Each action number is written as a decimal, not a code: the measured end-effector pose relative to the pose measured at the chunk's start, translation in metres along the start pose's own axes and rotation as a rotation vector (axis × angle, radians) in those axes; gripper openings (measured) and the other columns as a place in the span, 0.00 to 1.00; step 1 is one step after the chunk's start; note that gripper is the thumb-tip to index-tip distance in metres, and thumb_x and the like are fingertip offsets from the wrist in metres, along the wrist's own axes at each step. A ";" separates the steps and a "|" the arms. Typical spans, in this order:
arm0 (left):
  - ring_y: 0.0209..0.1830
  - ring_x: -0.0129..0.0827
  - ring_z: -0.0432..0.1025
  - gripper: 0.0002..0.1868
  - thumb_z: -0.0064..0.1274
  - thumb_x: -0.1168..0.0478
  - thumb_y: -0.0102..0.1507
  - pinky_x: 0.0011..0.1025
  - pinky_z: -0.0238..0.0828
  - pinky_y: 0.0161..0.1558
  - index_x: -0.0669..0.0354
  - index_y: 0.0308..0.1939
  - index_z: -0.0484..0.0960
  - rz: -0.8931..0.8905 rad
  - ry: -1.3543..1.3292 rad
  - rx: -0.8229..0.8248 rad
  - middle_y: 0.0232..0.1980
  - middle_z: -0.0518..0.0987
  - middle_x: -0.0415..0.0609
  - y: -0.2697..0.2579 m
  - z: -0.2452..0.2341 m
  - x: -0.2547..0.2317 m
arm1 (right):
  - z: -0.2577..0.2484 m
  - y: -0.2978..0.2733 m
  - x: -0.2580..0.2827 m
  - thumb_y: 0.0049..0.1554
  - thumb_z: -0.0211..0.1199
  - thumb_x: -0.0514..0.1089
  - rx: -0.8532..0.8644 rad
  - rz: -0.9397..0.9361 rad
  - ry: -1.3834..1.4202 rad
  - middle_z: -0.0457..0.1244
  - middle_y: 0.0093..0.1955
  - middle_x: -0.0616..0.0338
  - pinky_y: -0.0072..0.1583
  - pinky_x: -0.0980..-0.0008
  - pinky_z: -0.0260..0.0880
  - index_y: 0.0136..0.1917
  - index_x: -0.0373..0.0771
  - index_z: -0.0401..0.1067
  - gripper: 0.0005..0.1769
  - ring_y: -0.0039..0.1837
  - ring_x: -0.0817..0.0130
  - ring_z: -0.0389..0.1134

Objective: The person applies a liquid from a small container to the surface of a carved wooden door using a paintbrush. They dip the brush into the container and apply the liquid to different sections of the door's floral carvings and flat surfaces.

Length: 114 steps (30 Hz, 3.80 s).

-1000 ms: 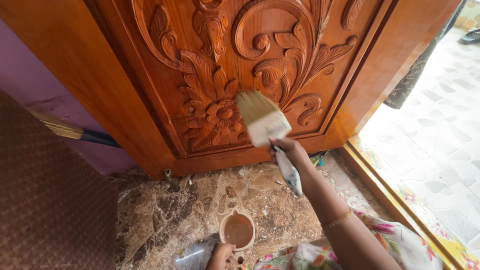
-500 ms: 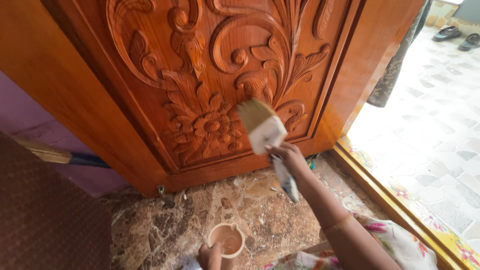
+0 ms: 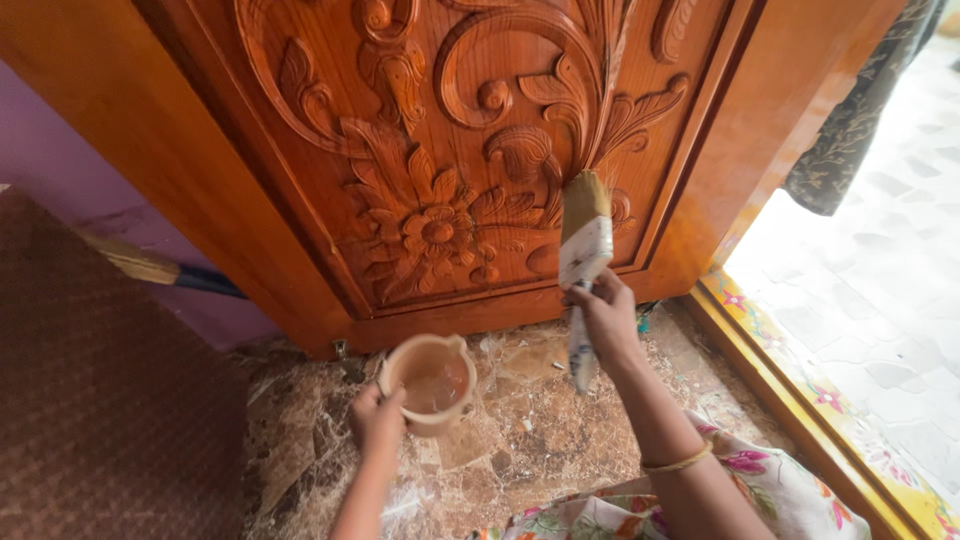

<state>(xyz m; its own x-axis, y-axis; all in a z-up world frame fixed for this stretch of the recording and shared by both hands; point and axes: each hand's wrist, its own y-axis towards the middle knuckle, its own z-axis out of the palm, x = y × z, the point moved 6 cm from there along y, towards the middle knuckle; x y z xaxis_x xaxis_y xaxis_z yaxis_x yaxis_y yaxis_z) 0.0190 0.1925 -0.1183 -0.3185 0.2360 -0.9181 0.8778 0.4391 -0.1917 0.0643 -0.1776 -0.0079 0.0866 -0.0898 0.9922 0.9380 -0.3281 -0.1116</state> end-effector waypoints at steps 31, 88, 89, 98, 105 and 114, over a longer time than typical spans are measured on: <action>0.35 0.43 0.81 0.08 0.50 0.69 0.65 0.40 0.84 0.33 0.70 0.46 0.79 0.132 -0.572 0.086 0.41 0.83 0.61 -0.064 -0.041 -0.099 | 0.101 -0.045 0.063 0.51 0.70 0.40 0.343 -0.010 0.134 0.66 0.42 0.56 0.40 0.78 0.66 0.71 0.38 0.68 0.35 0.37 0.74 0.62; 0.30 0.34 0.79 0.02 0.52 0.71 0.63 0.34 0.83 0.31 0.69 0.39 0.78 0.106 -0.544 0.124 0.36 0.82 0.55 -0.063 -0.048 -0.077 | 0.051 -0.025 0.093 0.57 0.61 0.34 0.481 0.010 0.751 0.65 0.46 0.49 0.42 0.77 0.75 0.67 0.27 0.62 0.25 0.37 0.70 0.67; 0.30 0.34 0.79 0.02 0.52 0.71 0.63 0.34 0.83 0.31 0.69 0.39 0.78 0.104 -0.545 0.123 0.36 0.82 0.55 -0.063 -0.048 -0.076 | 0.039 -0.022 0.086 0.57 0.61 0.34 0.482 0.012 0.749 0.65 0.46 0.49 0.42 0.77 0.75 0.67 0.27 0.62 0.25 0.37 0.70 0.67; 0.29 0.32 0.78 0.04 0.52 0.72 0.62 0.33 0.78 0.29 0.67 0.40 0.80 0.132 -0.592 0.150 0.36 0.83 0.55 -0.063 -0.041 -0.071 | -0.050 -0.028 -0.003 0.55 0.60 0.35 0.362 0.137 0.638 0.64 0.44 0.56 0.43 0.75 0.73 0.63 0.31 0.64 0.22 0.38 0.75 0.66; 0.27 0.32 0.76 0.02 0.54 0.70 0.64 0.32 0.78 0.28 0.68 0.38 0.79 0.117 -0.601 0.158 0.35 0.82 0.53 -0.058 -0.030 -0.055 | -0.075 -0.052 -0.117 0.53 0.58 0.37 0.184 0.481 0.470 0.66 0.46 0.51 0.43 0.68 0.74 0.60 0.26 0.61 0.23 0.40 0.69 0.67; 0.30 0.32 0.77 0.01 0.54 0.71 0.63 0.34 0.81 0.30 0.67 0.38 0.79 0.110 -0.544 0.125 0.37 0.81 0.53 -0.055 -0.033 -0.055 | -0.082 -0.046 -0.147 0.57 0.60 0.43 0.148 0.427 0.176 0.65 0.40 0.58 0.39 0.72 0.67 0.53 0.35 0.74 0.12 0.36 0.72 0.62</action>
<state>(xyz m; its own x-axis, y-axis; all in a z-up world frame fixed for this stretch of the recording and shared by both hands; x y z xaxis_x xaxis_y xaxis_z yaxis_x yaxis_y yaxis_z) -0.0233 0.1843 -0.0456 -0.0213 -0.2208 -0.9751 0.9417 0.3231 -0.0938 -0.0187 -0.2266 -0.1527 0.4281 -0.3489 0.8336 0.8699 -0.0909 -0.4848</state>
